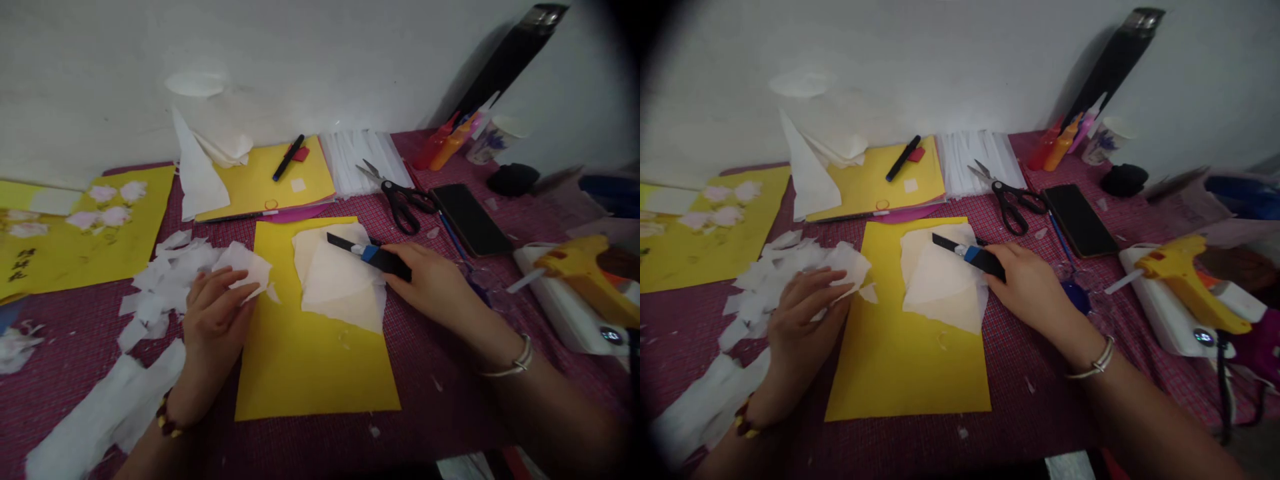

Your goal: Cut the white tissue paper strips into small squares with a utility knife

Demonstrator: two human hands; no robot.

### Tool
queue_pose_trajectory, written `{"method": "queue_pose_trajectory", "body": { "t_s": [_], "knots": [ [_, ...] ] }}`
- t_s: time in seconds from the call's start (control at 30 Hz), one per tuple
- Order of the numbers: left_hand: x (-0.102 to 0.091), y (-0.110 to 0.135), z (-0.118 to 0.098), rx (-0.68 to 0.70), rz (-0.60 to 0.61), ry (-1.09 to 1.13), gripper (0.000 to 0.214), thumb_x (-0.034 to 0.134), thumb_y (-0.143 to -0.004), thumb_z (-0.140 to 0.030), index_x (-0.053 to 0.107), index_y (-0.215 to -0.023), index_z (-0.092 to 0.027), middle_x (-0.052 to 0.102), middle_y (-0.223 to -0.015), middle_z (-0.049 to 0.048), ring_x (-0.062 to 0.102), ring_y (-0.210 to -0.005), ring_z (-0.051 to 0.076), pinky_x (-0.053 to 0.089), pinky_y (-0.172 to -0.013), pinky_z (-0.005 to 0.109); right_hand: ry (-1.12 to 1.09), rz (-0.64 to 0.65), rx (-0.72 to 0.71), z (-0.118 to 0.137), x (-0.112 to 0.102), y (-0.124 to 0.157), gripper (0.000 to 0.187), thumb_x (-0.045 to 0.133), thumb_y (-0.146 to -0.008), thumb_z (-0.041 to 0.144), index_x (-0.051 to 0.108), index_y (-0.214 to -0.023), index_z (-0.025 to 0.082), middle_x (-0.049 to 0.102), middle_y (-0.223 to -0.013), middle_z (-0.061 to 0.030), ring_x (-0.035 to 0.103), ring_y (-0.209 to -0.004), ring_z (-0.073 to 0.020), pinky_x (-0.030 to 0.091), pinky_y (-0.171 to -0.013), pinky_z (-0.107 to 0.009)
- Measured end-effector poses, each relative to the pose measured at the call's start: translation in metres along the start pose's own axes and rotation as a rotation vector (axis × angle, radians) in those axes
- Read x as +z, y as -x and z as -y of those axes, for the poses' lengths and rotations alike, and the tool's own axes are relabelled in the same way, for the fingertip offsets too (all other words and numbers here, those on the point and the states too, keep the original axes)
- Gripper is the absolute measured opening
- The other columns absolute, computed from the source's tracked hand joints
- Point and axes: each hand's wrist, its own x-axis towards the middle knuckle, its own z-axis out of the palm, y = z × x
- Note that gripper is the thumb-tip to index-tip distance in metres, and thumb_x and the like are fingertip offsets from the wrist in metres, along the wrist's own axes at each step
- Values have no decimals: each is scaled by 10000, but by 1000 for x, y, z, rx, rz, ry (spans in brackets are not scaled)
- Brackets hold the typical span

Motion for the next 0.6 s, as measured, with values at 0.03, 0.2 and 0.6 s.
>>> {"method": "queue_pose_trajectory", "body": {
  "t_s": [0.03, 0.2, 0.6],
  "knots": [
    [-2, 0, -3, 20, -51, -7, 129, 637, -828, -193, 710, -915, -255, 704, -1083, 58, 597, -1138, 261, 342, -1085, 514, 19, 5, -13, -1, 1, -1, 345, 588, -844, 255, 612, -1183, 196, 661, -1106, -108, 629, -1011, -308, 498, -892, -487],
    [-6, 4, -18, 135, -160, -29, 227, 694, -772, -131, 713, -931, -292, 695, -1131, 46, 559, -1197, 273, 292, -1120, 559, -124, -92, -67, 21, -4, 7, 338, 605, -840, 228, 613, -1178, 216, 612, -1186, -112, 560, -1117, -313, 437, -960, -519],
    [-10, 3, -33, -207, -50, 290, 81, 664, -762, -217, 611, -822, -226, 722, -853, 8, 678, -888, 223, 402, -1037, 491, -1207, 451, -13, 122, 23, -2, 173, 554, -882, 299, 534, -750, 188, 576, -709, 20, 546, -656, -107, 477, -672, -256]
  ]
}}
